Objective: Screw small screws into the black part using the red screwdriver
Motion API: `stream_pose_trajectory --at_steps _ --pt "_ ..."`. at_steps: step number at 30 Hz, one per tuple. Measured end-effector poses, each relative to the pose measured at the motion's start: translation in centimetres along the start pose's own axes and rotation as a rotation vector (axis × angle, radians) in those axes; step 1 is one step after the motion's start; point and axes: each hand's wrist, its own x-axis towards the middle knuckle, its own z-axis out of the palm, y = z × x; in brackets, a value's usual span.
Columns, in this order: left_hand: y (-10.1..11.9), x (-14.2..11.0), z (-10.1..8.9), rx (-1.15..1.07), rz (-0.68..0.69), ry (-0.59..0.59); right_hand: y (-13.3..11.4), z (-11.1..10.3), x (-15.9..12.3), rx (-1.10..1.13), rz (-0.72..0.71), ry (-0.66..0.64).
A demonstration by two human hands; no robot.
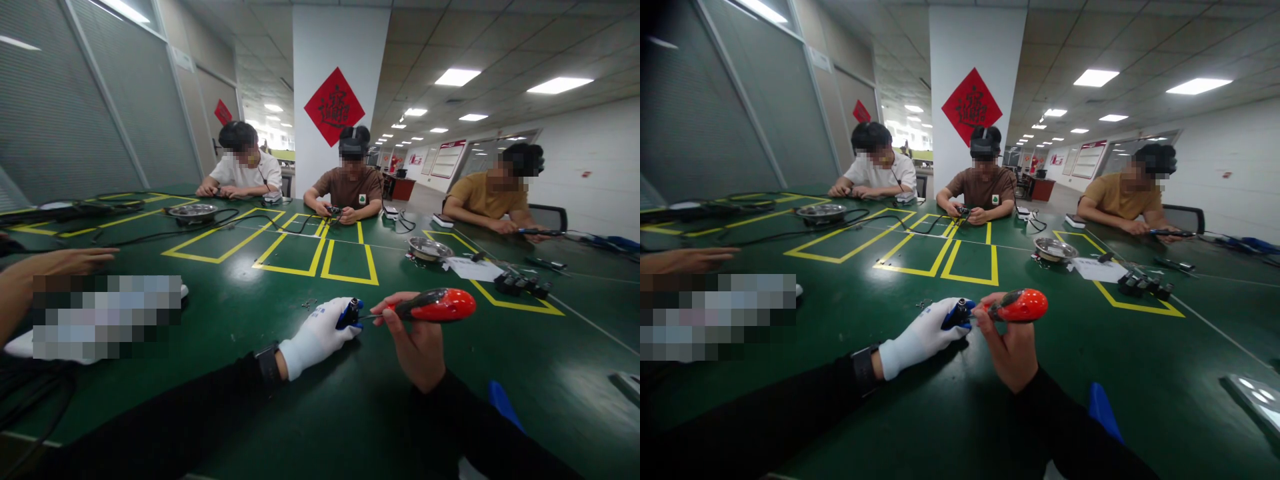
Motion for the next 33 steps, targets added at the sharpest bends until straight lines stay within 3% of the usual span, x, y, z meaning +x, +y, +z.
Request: stream_pose_trajectory --at_steps 33 --pt "0.55 -0.16 -0.18 0.015 -0.033 -0.005 0.38 0.19 -0.08 0.021 0.021 0.041"
